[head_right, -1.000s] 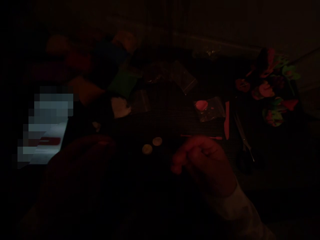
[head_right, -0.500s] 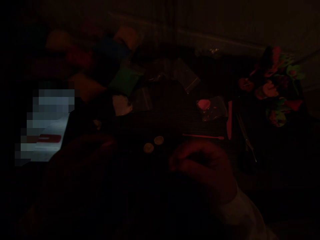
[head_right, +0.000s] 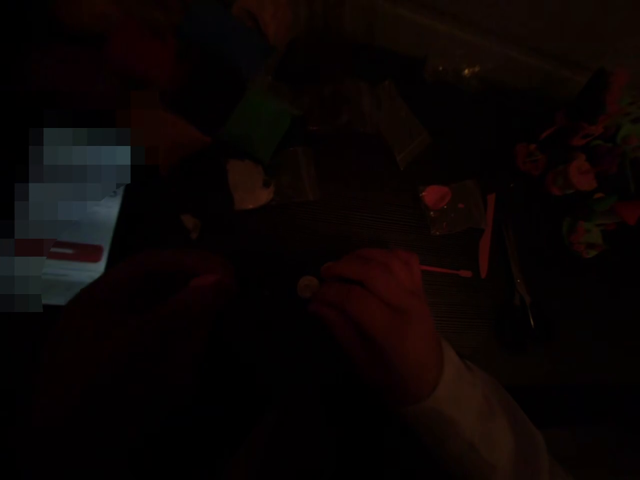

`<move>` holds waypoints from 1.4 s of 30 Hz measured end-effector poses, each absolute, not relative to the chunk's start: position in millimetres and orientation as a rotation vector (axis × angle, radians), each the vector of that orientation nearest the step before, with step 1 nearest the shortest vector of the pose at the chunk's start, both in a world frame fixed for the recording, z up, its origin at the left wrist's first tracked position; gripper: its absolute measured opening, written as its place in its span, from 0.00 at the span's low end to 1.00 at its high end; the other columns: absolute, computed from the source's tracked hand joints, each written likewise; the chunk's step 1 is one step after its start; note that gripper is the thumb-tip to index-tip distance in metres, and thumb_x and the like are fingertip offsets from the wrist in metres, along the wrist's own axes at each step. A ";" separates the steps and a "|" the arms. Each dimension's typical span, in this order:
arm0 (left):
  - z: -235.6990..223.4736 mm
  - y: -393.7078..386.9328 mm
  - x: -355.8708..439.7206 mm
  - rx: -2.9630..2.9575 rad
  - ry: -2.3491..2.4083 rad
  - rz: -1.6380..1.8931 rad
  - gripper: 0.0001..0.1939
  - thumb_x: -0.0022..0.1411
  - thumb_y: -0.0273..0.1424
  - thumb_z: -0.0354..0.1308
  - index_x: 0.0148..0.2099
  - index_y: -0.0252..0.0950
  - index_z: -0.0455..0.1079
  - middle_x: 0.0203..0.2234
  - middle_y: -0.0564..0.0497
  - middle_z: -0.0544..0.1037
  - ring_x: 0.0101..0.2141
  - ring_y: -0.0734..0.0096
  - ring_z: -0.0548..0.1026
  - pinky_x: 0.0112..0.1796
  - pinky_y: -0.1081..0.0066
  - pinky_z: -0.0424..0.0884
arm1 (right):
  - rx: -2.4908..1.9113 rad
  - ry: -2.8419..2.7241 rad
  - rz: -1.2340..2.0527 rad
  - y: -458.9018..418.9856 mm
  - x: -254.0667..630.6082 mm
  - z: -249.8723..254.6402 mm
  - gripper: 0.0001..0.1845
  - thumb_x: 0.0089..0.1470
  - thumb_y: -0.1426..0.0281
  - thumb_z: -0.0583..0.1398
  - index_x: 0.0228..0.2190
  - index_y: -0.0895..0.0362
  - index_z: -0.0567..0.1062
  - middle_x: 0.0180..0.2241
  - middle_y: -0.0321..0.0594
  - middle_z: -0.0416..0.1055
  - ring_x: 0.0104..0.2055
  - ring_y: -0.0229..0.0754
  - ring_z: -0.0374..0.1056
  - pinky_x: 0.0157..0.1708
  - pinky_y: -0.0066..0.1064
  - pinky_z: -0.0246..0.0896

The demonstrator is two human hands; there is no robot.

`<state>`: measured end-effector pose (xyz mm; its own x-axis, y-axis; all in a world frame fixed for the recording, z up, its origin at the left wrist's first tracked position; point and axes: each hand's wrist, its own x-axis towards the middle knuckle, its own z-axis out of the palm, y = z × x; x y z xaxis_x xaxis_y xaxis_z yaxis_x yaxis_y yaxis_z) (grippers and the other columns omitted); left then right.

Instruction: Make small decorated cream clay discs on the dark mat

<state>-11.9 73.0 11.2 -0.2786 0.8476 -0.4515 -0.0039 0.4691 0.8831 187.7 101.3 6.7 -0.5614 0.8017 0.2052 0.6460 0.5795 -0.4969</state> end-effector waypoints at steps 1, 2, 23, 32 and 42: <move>11.2 72.9 -13.0 0.756 1.629 0.985 0.04 0.44 0.35 0.65 0.27 0.47 0.73 0.22 0.61 0.76 0.24 0.78 0.74 0.21 0.84 0.69 | -1.169 -2.410 0.508 101.5 186.5 6.1 0.06 0.48 0.72 0.61 0.32 0.54 0.74 0.37 0.40 0.74 0.42 0.46 0.66 0.41 0.42 0.60; 11.3 73.1 -14.2 0.772 1.625 0.983 0.05 0.44 0.34 0.65 0.27 0.47 0.73 0.22 0.61 0.76 0.23 0.78 0.74 0.21 0.84 0.68 | -1.174 -2.412 0.499 101.7 185.1 5.6 0.05 0.48 0.72 0.61 0.32 0.54 0.74 0.36 0.40 0.74 0.42 0.46 0.66 0.40 0.42 0.60; 12.7 73.3 -17.1 0.824 1.635 0.940 0.05 0.45 0.33 0.64 0.28 0.46 0.72 0.20 0.62 0.75 0.21 0.80 0.73 0.18 0.85 0.65 | -1.162 -2.459 0.378 96.4 183.9 5.3 0.12 0.46 0.67 0.63 0.36 0.55 0.74 0.38 0.42 0.74 0.41 0.47 0.67 0.40 0.45 0.58; 10.5 70.6 -14.4 0.789 1.594 0.986 0.04 0.47 0.35 0.63 0.29 0.47 0.73 0.24 0.62 0.76 0.25 0.81 0.73 0.20 0.87 0.66 | -1.149 -2.513 0.316 94.9 185.1 3.8 0.12 0.47 0.68 0.62 0.37 0.54 0.74 0.39 0.41 0.74 0.41 0.46 0.68 0.39 0.44 0.57; 11.5 71.4 -13.8 0.751 1.557 1.034 0.03 0.48 0.34 0.63 0.29 0.47 0.73 0.24 0.63 0.76 0.25 0.82 0.74 0.21 0.88 0.66 | -1.136 -2.473 0.263 94.2 187.5 5.6 0.11 0.47 0.70 0.62 0.36 0.55 0.73 0.38 0.42 0.74 0.40 0.46 0.68 0.38 0.44 0.58</move>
<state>-13.8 71.4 11.5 -0.2307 0.8756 -0.4244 -0.0516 0.4246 0.9039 187.5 94.2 5.6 -0.5868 0.7592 0.2817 0.6829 0.6509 -0.3317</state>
